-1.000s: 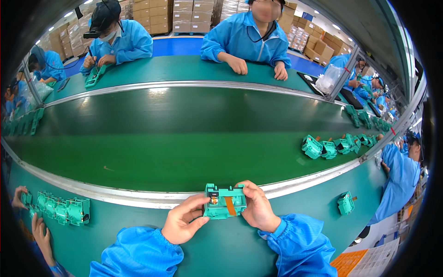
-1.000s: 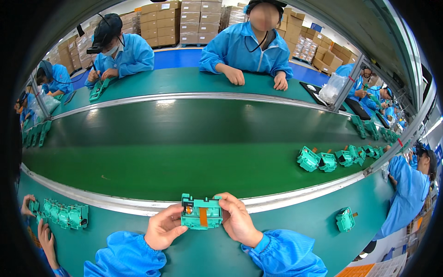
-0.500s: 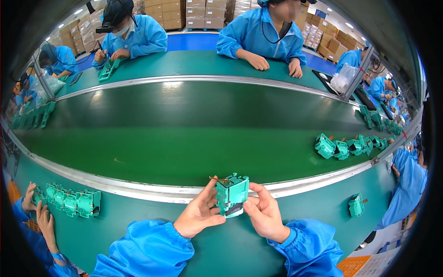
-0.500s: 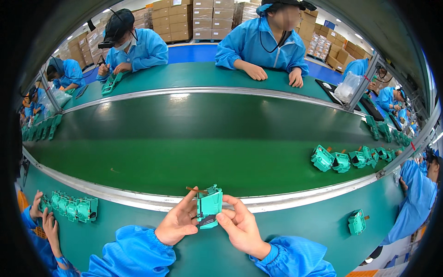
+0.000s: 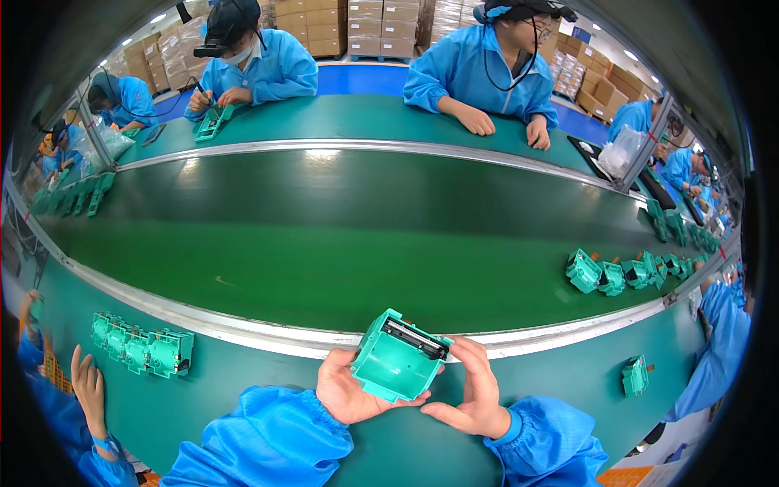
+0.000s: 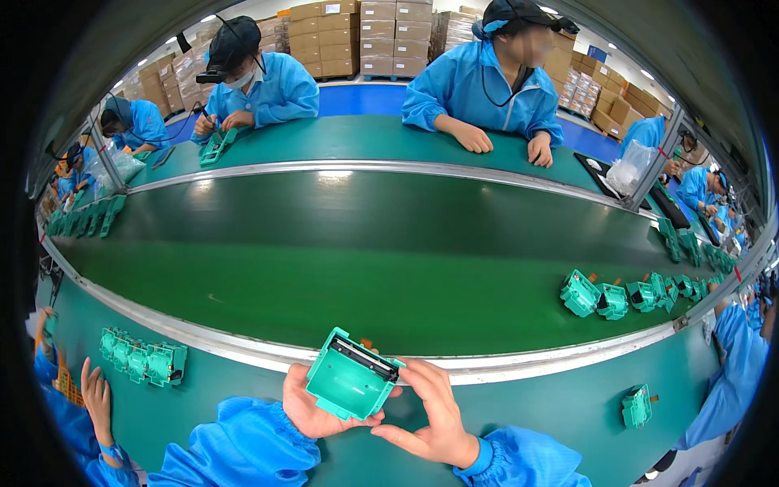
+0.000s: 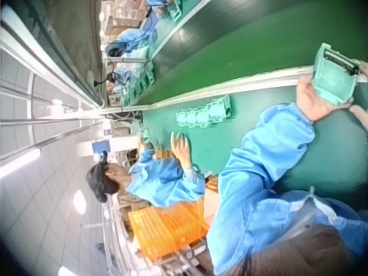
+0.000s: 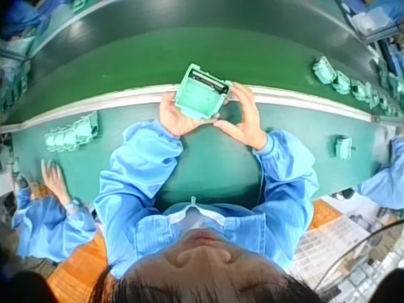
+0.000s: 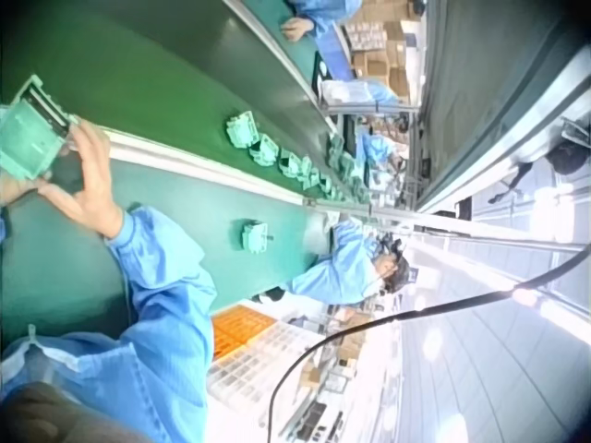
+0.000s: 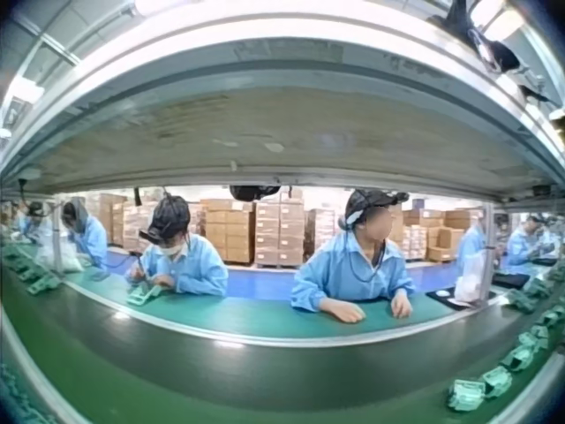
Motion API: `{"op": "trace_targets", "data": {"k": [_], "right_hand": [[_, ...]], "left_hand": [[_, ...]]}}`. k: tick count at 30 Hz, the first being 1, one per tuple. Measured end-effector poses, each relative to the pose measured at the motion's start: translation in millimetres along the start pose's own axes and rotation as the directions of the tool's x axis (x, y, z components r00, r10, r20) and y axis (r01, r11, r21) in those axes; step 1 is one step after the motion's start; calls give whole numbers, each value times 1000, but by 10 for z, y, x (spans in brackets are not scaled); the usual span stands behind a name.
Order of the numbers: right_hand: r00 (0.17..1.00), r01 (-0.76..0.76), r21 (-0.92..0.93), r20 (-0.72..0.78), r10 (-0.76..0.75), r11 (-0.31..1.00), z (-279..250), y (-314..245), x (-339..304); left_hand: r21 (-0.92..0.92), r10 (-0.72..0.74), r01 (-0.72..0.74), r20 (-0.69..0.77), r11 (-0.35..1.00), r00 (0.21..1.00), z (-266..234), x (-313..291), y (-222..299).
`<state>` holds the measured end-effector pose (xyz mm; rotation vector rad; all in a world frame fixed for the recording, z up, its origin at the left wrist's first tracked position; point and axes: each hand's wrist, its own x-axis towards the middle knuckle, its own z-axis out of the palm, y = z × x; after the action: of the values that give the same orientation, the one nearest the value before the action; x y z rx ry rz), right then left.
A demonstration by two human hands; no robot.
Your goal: The person assembles green plastic electronic component housings by hand on a factory assembly line.
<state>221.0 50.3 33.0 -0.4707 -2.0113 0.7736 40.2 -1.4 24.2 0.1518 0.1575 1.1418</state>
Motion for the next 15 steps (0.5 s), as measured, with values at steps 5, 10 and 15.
{"op": "trace_targets", "data": {"k": [5,10,15], "right_hand": [[999,-17,21,39,17,1000,37,29,28],[993,-114,-16,17,115,993,-11,95,4],[991,-104,-19,85,106,994,6,8,39]], "left_hand": [[-94,68,-61,71,994,995,19,-116,-2],[980,563,19,100,-200,820,398,-622,185],[525,794,609,260,-594,550,251,-1274,362]]}}
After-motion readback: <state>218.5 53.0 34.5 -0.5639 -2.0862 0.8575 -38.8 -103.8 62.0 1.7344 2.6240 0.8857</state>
